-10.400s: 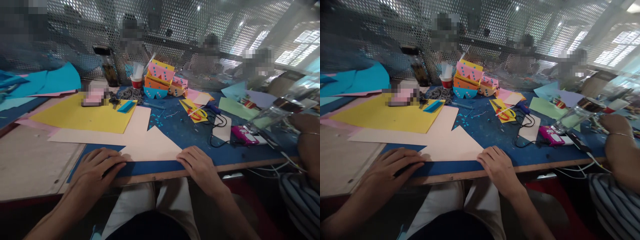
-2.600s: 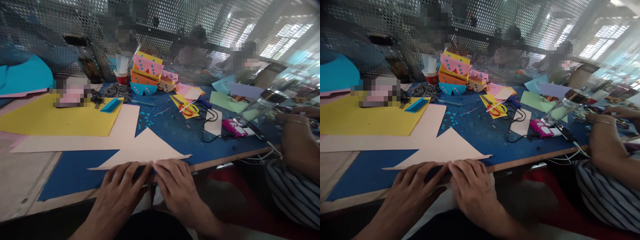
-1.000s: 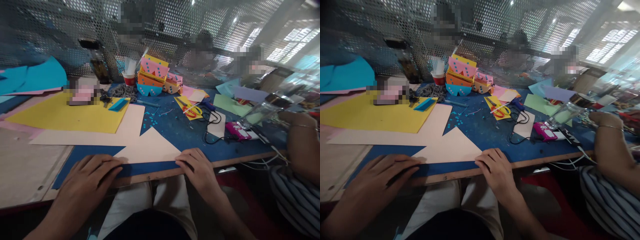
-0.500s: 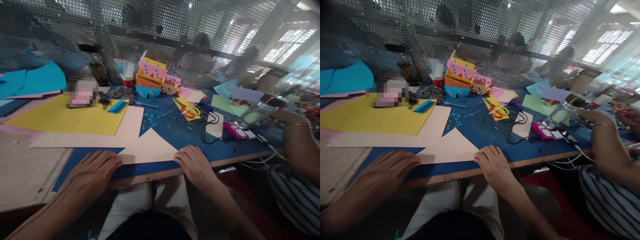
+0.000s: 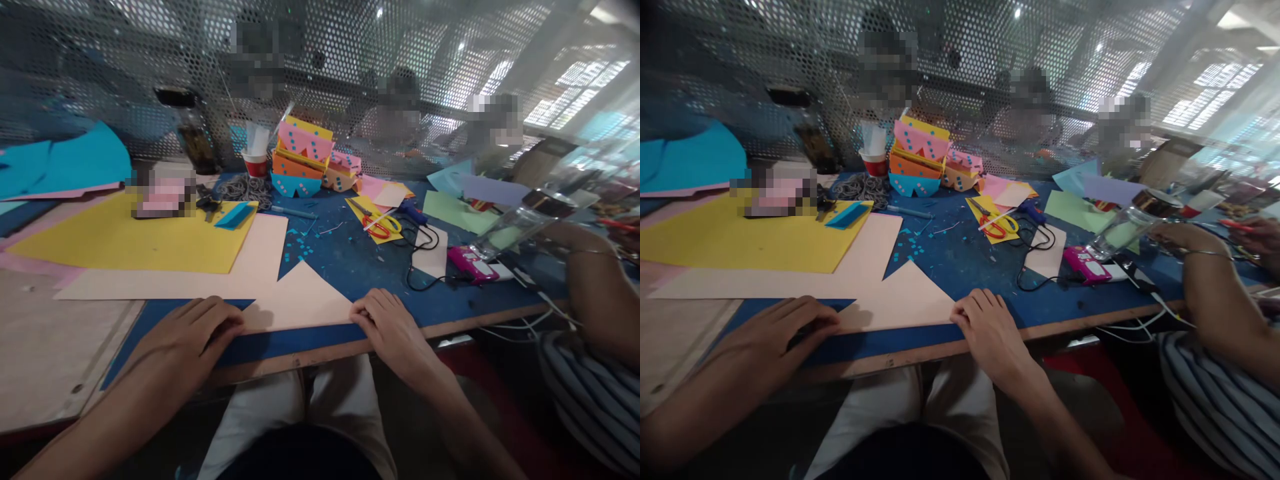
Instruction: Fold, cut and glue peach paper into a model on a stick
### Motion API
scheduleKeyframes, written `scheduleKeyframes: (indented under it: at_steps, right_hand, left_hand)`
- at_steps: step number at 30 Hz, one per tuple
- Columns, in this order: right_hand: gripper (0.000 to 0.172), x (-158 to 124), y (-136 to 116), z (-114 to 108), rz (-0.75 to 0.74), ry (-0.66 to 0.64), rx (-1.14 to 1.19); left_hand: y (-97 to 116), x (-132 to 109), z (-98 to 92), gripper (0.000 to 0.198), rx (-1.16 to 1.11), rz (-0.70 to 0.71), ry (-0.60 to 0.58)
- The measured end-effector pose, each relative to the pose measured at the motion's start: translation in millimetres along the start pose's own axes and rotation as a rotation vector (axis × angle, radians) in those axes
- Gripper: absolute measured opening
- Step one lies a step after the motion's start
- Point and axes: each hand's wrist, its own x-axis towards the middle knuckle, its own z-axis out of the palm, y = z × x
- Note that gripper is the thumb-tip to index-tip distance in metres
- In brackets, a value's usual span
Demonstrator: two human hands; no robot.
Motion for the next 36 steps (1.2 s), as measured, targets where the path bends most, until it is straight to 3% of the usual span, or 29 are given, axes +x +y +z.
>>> scheduleKeyframes:
  at_steps: [6, 13, 20, 23, 31, 36]
  right_hand:
    - [0.011, -0.5, -0.1, 4.3, 0.093, 0.042, 0.088]
    - [0.013, -4.4, -0.4, 10.4, 0.111, 0.100, 0.115]
    - [0.008, -8.2, -5.0, 12.3, 0.040, 0.174, 0.042]
    - [0.006, -10.1, -8.4, 12.7, -0.013, 0.221, -0.015]
    - [0.012, -13.6, -15.9, 12.9, -0.072, 0.236, -0.171]
    - [0.021, -18.1, -32.7, 16.9, -0.056, 0.254, -0.199]
  left_hand:
    - [12.7, -7.6, 3.8, 0.032, 0.139, 0.128, 0.047]
    - [29.4, -16.6, 13.9, 0.044, 0.183, 0.328, 0.124]
    - [58.1, -24.2, 10.8, 0.042, 0.378, 0.250, 0.099]
    - [61.2, -25.3, 18.0, 0.049, 0.389, 0.240, 0.075]
    - [71.9, -18.7, 41.9, 0.060, 0.393, 0.333, 0.163]
    - [73.9, -19.5, 44.5, 0.054, 0.402, 0.307, 0.132]
